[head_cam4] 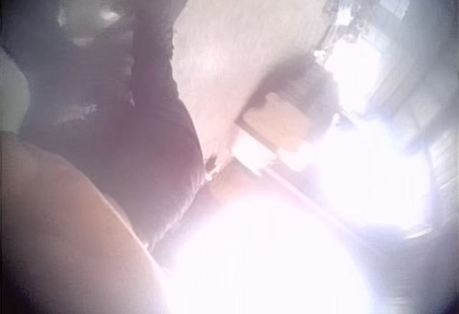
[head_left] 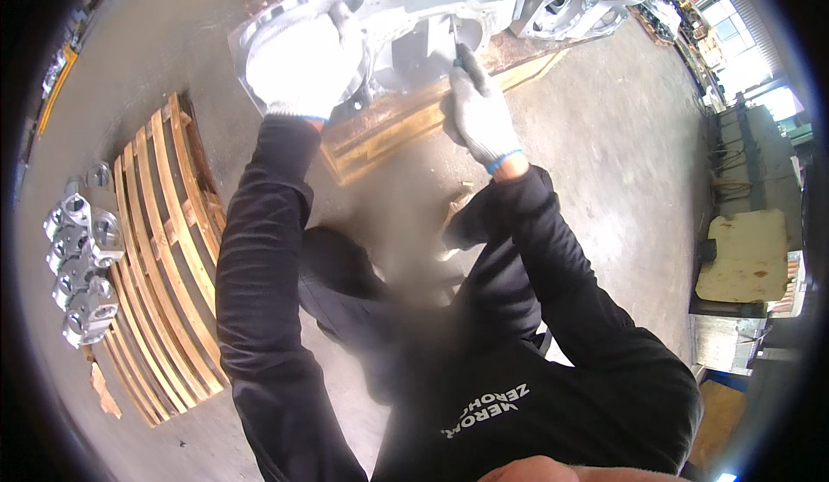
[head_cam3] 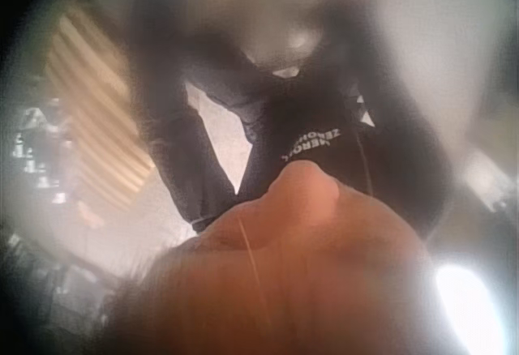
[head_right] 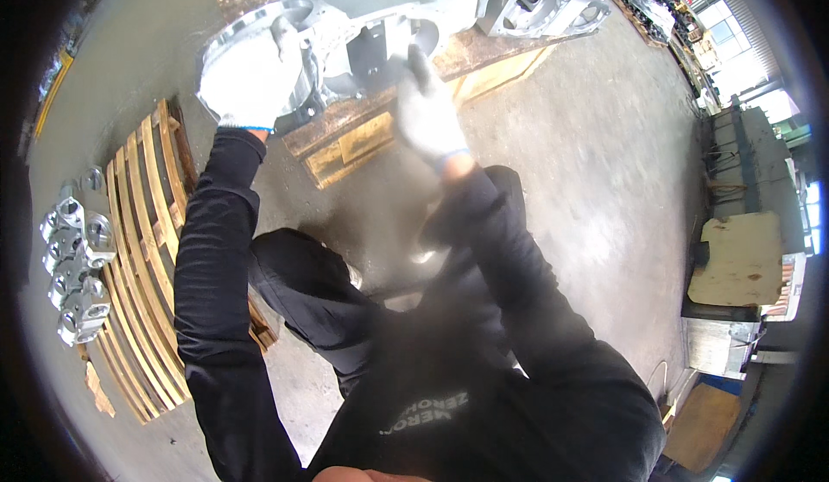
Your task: The person kneels on the floor and uses a deburring tool to scrape and smooth the edges of a large metal casting. They repeatedly reposition the part and work on different sections, then place the finished part on a wooden pallet.
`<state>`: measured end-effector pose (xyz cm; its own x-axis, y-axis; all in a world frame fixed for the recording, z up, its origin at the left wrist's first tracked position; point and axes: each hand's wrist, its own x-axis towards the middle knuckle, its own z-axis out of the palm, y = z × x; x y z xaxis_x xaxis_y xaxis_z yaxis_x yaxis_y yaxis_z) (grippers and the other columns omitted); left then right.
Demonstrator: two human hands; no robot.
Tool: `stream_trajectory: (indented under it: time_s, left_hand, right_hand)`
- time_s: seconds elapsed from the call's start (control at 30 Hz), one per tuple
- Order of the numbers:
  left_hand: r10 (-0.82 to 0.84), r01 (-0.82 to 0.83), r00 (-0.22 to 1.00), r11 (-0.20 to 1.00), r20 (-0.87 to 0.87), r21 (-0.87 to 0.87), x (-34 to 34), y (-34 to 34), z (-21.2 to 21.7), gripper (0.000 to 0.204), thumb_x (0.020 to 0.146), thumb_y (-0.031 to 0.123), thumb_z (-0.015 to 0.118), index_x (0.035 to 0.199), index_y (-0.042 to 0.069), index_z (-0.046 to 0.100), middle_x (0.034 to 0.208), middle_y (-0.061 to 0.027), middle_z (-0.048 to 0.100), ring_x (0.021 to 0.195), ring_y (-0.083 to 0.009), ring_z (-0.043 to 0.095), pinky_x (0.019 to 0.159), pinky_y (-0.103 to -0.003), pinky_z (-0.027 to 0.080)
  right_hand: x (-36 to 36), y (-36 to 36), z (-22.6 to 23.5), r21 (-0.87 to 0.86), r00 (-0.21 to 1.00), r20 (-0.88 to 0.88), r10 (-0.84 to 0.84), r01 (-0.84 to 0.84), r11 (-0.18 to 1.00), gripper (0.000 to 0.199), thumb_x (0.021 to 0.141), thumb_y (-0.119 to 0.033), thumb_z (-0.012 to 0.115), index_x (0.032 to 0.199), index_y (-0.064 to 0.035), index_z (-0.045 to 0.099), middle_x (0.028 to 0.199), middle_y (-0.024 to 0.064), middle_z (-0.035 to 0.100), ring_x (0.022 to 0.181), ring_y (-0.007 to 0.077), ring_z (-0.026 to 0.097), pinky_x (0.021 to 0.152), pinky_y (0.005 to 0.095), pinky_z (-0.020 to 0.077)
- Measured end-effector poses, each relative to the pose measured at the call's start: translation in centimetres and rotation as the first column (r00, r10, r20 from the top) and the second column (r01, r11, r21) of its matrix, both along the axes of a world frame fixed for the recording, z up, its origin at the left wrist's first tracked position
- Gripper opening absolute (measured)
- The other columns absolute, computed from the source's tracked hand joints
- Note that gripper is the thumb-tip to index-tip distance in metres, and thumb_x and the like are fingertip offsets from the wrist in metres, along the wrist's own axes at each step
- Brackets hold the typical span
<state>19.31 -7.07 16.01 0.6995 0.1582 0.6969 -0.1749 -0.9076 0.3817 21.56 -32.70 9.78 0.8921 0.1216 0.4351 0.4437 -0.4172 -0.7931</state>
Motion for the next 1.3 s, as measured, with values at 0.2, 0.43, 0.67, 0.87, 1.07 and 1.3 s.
stream_trajectory:
  time_s: [0.2,0.43,0.67,0.87,1.07,1.3]
  left_hand:
    - [0.149,-0.161,0.982,0.982,0.120,0.098,0.6,0.1,-0.4,0.048,0.102,0.050,0.053,0.103,0.010,0.079,0.087,-0.0098,0.078,0.081,-0.0300,0.075,0.079,-0.045,0.059]
    - [0.135,-0.186,0.967,0.954,0.218,0.234,0.5,-0.2,0.7,0.051,0.106,0.044,0.045,0.092,0.011,0.081,0.077,-0.0104,0.076,0.069,-0.0303,0.074,0.070,-0.045,0.058]
    - [0.163,-0.255,0.939,0.921,0.301,0.296,0.4,-0.2,1.2,0.050,0.106,0.039,0.045,0.083,0.013,0.081,0.069,-0.0085,0.074,0.062,-0.0296,0.070,0.069,-0.043,0.057]
    - [0.168,-0.279,0.928,0.905,0.333,0.321,0.1,-0.4,1.6,0.050,0.105,0.038,0.047,0.078,0.013,0.081,0.068,-0.0077,0.074,0.062,-0.0283,0.071,0.074,-0.043,0.057]
    - [0.155,-0.232,0.955,0.921,0.251,0.313,-0.2,-0.7,1.6,0.047,0.104,0.038,0.050,0.080,0.013,0.082,0.071,-0.0086,0.075,0.066,-0.0286,0.072,0.081,-0.044,0.057]
    - [0.164,-0.233,0.943,0.948,0.290,0.219,-0.3,-1.0,1.8,0.042,0.101,0.041,0.055,0.087,0.011,0.081,0.078,-0.0070,0.077,0.072,-0.0283,0.073,0.084,-0.043,0.057]
  right_hand:
    - [-0.4,2.0,1.9,0.327,0.966,-0.220,0.133,-0.055,0.944,0.050,0.109,-0.009,0.051,0.158,0.0011,0.043,0.145,0.0126,0.059,0.114,0.0131,0.059,0.098,0.0262,0.0476]
    - [-1.1,1.0,-1.3,0.530,0.937,-0.016,0.350,-0.289,0.797,0.067,0.104,-0.002,0.054,0.165,-0.0005,0.028,0.160,0.0200,0.045,0.145,0.0251,0.048,0.118,0.0320,0.0388]
    - [-1.1,1.1,-1.1,0.456,0.904,0.001,0.427,-0.381,0.804,0.063,0.103,-0.001,0.052,0.163,0.0000,0.032,0.153,0.0178,0.053,0.140,0.0236,0.050,0.116,0.0337,0.0412]
    - [-1.0,0.9,-1.6,0.297,0.951,-0.265,0.157,-0.074,0.952,0.064,0.105,-0.003,0.053,0.165,-0.0020,0.028,0.156,0.0159,0.049,0.143,0.0211,0.047,0.117,0.0308,0.0406]
    - [-0.6,1.5,-2.4,0.523,0.967,-0.067,0.247,-0.177,0.834,0.055,0.108,-0.010,0.051,0.161,-0.0035,0.037,0.141,0.0167,0.058,0.117,0.0176,0.057,0.099,0.0285,0.0485]
    - [-2.1,1.5,-1.4,0.864,0.851,-0.260,0.457,-0.007,0.503,0.054,0.108,-0.011,0.047,0.162,-0.0070,0.039,0.086,-0.0001,0.059,0.064,0.0062,0.054,0.058,0.0242,0.0482]
